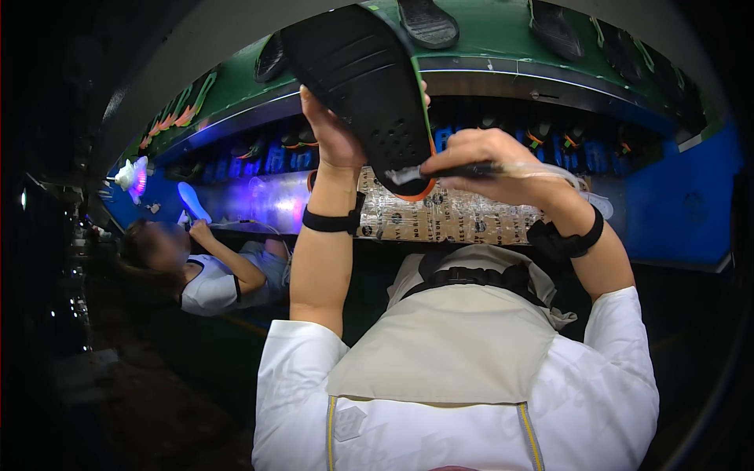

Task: The worker applies a liquid substance (likely adhesive or primer) to the bonding surfaces of shoe soles using a brush-tipped applicator tool.

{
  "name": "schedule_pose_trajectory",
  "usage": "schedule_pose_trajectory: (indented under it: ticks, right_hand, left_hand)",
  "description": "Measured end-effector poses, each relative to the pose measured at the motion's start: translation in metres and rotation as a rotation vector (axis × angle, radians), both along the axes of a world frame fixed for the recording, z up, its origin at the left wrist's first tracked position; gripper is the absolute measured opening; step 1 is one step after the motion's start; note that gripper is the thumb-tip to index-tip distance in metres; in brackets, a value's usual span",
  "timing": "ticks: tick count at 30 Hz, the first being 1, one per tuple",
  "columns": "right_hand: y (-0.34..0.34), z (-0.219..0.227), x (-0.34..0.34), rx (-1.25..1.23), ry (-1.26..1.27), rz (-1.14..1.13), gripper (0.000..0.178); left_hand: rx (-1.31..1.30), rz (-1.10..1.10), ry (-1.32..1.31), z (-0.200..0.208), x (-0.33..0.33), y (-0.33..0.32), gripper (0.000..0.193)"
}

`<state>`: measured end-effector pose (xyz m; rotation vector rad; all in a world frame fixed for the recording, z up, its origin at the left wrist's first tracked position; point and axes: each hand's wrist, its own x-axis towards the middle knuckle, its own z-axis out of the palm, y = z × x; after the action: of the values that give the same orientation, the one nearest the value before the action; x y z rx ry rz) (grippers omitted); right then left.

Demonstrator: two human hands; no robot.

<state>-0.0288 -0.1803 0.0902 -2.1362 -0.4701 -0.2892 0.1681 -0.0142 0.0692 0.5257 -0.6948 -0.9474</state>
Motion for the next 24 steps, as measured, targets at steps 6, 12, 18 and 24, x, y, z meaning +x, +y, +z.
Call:
schedule_pose_trajectory:
  ticks: [6, 12, 18, 24]
  right_hand:
    - [-0.006, 0.008, 0.002, 0.015, 0.13, 0.138, 0.028]
    - [-0.006, -0.003, 0.008, -0.127, 0.053, 0.205, 0.031]
    - [0.001, -0.005, 0.014, -0.183, 0.029, 0.045, 0.035]
    - [0.006, 0.008, 0.018, -0.207, 0.154, -0.001, 0.037]
  left_hand:
    - [0.261, 0.175, -0.273, -0.006, 0.012, -0.013, 0.085]
    - [0.398, -0.027, -0.342, 0.018, -0.002, -0.039, 0.062]
    - [0.644, -0.018, -0.703, 0.018, 0.006, -0.053, 0.077]
    - [0.785, -0.02, -0.765, 0.021, 0.001, -0.045, 0.081]
